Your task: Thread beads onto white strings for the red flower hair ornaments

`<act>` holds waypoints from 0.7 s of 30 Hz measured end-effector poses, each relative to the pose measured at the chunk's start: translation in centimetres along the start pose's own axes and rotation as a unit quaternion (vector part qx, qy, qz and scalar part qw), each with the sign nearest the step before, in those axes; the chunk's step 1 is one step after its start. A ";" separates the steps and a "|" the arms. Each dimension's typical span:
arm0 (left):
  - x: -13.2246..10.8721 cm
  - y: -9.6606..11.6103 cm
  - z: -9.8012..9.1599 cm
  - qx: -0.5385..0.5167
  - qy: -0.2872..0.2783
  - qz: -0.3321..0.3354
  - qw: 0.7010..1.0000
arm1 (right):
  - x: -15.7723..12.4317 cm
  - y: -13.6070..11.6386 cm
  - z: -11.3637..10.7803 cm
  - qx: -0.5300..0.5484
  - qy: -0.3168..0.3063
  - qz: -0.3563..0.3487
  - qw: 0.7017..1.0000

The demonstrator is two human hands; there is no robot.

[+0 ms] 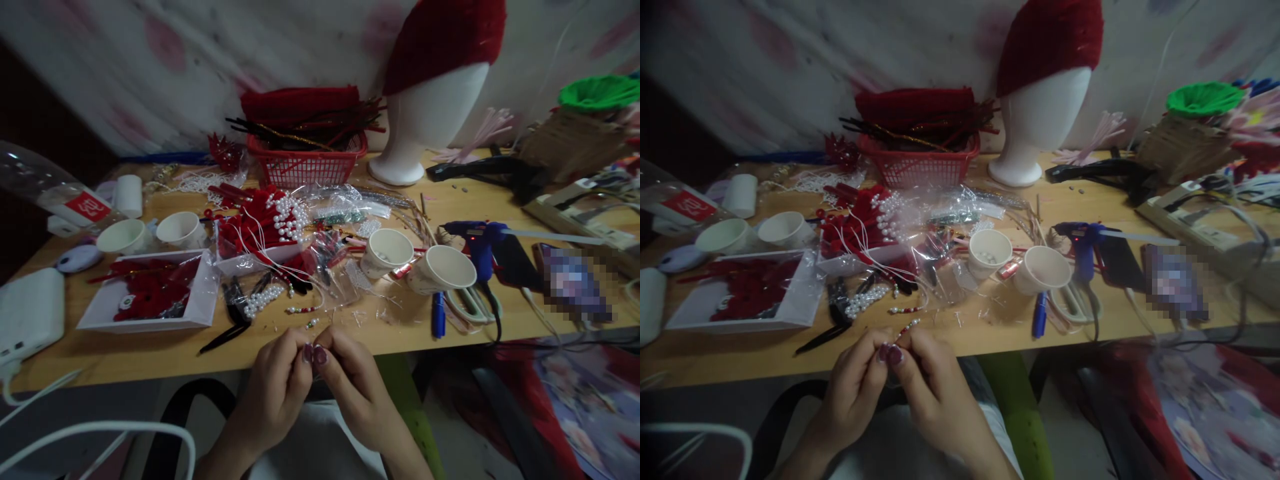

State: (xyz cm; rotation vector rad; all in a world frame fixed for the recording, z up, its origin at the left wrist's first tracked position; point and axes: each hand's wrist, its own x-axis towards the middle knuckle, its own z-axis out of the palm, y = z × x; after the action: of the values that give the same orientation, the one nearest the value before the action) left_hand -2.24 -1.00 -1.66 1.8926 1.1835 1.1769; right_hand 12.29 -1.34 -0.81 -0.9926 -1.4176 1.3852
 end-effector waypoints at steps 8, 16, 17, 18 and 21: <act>0.0 -1.6 -1.5 -0.188 0.096 -0.157 0.965 | -0.2 0.6 -0.6 0.015 0.022 -0.030 0.999; -0.5 -2.6 -3.2 -0.252 0.197 -0.236 0.918 | 0.3 2.0 -0.2 0.073 0.094 -0.043 0.992; -0.5 -2.1 -2.2 -0.301 0.182 -0.249 0.902 | 0.5 1.8 0.3 0.039 0.102 -0.074 0.991; -0.5 -1.6 -1.0 -0.339 0.155 -0.270 0.888 | 0.7 1.6 0.7 -0.008 0.115 -0.110 0.987; 0.1 0.0 2.0 -0.439 0.103 -0.302 0.840 | 1.2 1.0 1.6 -0.142 0.172 -0.180 0.958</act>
State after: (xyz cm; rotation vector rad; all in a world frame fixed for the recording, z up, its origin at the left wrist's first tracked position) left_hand -0.38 -0.95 -2.48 0.6478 0.9676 1.2478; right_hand 10.33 -0.56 -1.73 -1.0341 -1.4629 0.7153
